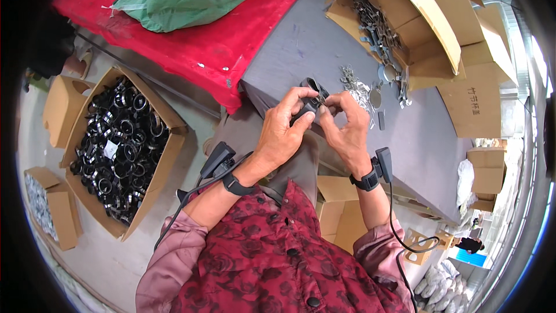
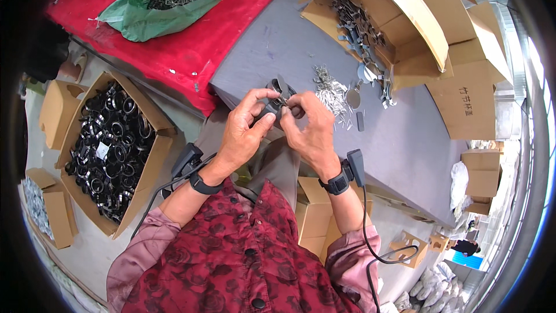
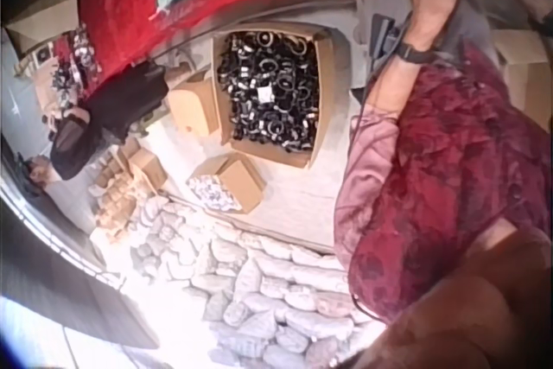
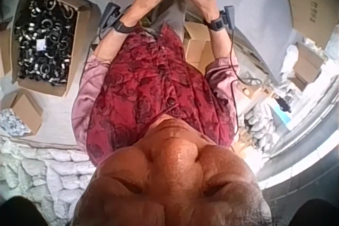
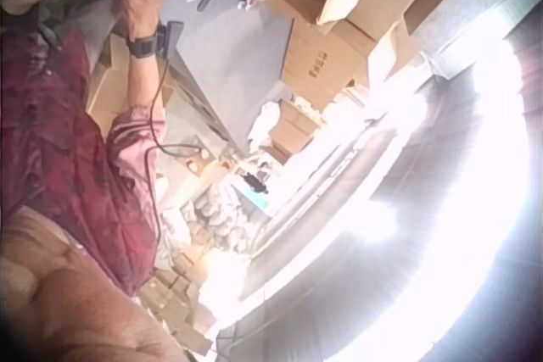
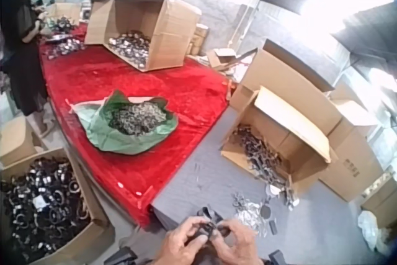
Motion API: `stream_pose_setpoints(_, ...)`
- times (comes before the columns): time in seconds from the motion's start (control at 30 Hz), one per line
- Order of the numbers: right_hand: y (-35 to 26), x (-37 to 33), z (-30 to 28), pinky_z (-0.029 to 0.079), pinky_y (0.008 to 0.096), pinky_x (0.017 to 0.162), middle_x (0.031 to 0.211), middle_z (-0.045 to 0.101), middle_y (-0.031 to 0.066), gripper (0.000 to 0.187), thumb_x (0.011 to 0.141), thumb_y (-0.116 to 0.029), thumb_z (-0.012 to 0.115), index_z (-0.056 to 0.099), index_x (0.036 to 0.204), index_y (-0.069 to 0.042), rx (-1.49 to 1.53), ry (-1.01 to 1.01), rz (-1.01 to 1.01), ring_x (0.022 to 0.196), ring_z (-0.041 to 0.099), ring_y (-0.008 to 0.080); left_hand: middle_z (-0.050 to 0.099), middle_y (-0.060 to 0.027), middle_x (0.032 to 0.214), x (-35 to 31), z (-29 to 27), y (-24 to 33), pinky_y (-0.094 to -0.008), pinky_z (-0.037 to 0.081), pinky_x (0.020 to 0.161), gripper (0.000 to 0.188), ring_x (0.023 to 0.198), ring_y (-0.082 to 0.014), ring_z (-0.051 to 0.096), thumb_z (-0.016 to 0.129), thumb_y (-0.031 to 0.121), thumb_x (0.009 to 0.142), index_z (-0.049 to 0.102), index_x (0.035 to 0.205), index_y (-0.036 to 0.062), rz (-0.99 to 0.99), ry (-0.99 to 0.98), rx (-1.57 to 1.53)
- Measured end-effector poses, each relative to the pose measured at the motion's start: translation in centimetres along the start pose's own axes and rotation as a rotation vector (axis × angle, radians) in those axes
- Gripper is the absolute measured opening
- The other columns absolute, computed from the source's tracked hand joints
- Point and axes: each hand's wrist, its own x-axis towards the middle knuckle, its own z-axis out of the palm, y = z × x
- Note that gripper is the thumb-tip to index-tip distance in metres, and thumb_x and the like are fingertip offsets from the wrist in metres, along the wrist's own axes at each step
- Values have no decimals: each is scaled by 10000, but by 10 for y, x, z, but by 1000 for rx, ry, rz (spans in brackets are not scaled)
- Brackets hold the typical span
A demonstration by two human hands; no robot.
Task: Manually assembling small metal and plastic components to form larger mechanical circular parts.
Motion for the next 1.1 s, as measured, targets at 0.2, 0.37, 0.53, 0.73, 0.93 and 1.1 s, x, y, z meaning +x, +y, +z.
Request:
stream_pose_setpoints(0.2, -10, 5, -1, 538, 380, 678, 922, 667, 133, 247, 812, 53, 741, 703, 1052, 8, -87, 77, -156, 776, 671, 281, 645, 19, 842, 0, 0, -4, -229, 460, 694, 356, 742, -42, 527, 620, 23, 988, 570, 1340, 41, 11, -3, 48)
stream_pose_setpoints(0.37, -6, 8, -2, 538, 393, 678, 933, 666, 135, 264, 799, 71, 723, 706, 1055, 8, -122, 35, -220, 784, 669, 306, 539, 24, 764, -2, 3, -1, -238, 469, 682, 381, 726, -47, 509, 624, 13, 973, 559, 1347, 31, 22, 35, 69)
stream_pose_setpoints(0.53, -6, 11, -4, 523, 396, 650, 903, 644, 121, 276, 771, 56, 715, 705, 1040, -6, -170, -20, -241, 756, 649, 302, 487, 15, 735, -2, 5, 4, -246, 473, 667, 436, 712, -51, 492, 628, 10, 953, 526, 1377, 21, 10, 63, 32)
stream_pose_setpoints(0.73, -7, 21, -16, 508, 412, 644, 853, 584, 99, 219, 778, 21, 694, 687, 990, -34, -228, -175, -256, 747, 618, 300, 467, 13, 732, -3, 6, 2, -244, 463, 670, 462, 702, -56, 455, 623, -8, 938, 514, 1386, 21, 19, 37, 6)
stream_pose_setpoints(0.93, -11, 30, -23, 501, 427, 656, 854, 564, 113, 169, 797, 4, 691, 665, 960, -28, -167, -271, -238, 754, 606, 311, 502, 5, 745, -4, 6, 3, -236, 438, 668, 417, 732, -48, 461, 615, -40, 927, 573, 1340, 2, 55, 66, 23)
stream_pose_setpoints(1.1, -9, 34, -25, 489, 436, 652, 859, 558, 124, 175, 806, 1, 691, 661, 977, -17, -172, -332, -241, 754, 598, 325, 726, -58, 987, -5, 10, -5, -232, 504, 750, 411, 873, -43, 582, 607, -71, 943, 616, 1353, -34, 84, 105, 0)
